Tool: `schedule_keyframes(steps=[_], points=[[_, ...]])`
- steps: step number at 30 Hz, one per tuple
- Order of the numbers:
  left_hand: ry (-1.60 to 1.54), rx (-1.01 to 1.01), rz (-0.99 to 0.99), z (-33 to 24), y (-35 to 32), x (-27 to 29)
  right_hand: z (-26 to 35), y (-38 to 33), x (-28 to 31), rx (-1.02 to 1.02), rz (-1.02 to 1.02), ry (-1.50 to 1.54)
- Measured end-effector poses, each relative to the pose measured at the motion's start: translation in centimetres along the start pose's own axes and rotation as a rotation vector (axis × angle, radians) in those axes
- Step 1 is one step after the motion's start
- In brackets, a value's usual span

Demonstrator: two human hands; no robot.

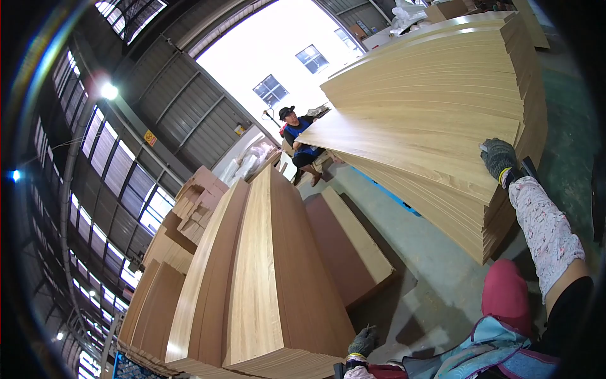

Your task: Moving and stacking large wooden panels in a warehouse or furniture factory setting.

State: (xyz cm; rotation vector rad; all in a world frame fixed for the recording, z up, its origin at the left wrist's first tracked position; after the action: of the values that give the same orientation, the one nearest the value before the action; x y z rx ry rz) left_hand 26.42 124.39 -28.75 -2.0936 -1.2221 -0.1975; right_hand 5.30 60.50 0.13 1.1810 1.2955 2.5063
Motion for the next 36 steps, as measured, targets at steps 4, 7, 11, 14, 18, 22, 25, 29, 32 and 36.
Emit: schedule_keyframes(steps=[4, 7, 11, 14, 18, 22, 25, 29, 32, 36], points=[[0.046, -0.034, -0.003, 0.4, 0.4, 0.2, 0.5, -0.1, 0.8, -0.011, 0.029, 0.005], [0.078, -0.014, -0.008, -0.1, 0.1, -0.2, 0.2, 0.0, 0.7, -0.063, 0.095, -0.013], [0.107, -0.029, -0.036, 0.1, 0.0, 0.3, 0.1, 0.0, 0.1, -0.023, 0.039, -0.022], [0.103, -0.051, -0.017, 0.1, 0.3, 0.1, -0.1, 0.0, 0.0, -0.014, 0.020, -0.023], [0.095, -0.040, -0.015, -0.9, -0.5, -0.1, -0.3, 0.0, -0.4, -0.023, 0.037, -0.009], [0.149, -0.107, -0.055, 0.7, 1.1, 0.6, -0.6, -0.1, -0.6, 0.022, -0.002, -0.030], [0.255, -0.110, -0.075, -1.4, -0.5, 0.4, -0.9, 0.0, -1.1, 0.026, 0.017, -0.036], [0.279, -0.116, -0.098, -2.9, -2.0, 0.4, -0.2, 0.0, -0.4, 0.019, 0.015, -0.037], [0.225, -0.099, -0.082, -1.3, -0.8, 0.5, 0.1, 0.2, -0.3, -0.015, 0.066, -0.027], [0.059, -0.020, -0.035, -0.8, -0.7, 0.0, 1.1, 0.0, -0.2, 0.020, 0.009, -0.031]])
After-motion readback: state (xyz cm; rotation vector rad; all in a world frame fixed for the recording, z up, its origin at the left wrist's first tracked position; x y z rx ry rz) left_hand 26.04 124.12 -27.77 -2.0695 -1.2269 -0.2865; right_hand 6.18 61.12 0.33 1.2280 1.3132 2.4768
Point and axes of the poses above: each hand's wrist, its own y-axis towards the middle knuckle, its own x-axis out of the back of the hand, z = x × y, the point moved 8 cm from there along y, towards the middle knuckle, and after that the axes turned 5 degrees about -z, right-handed, at the moved point
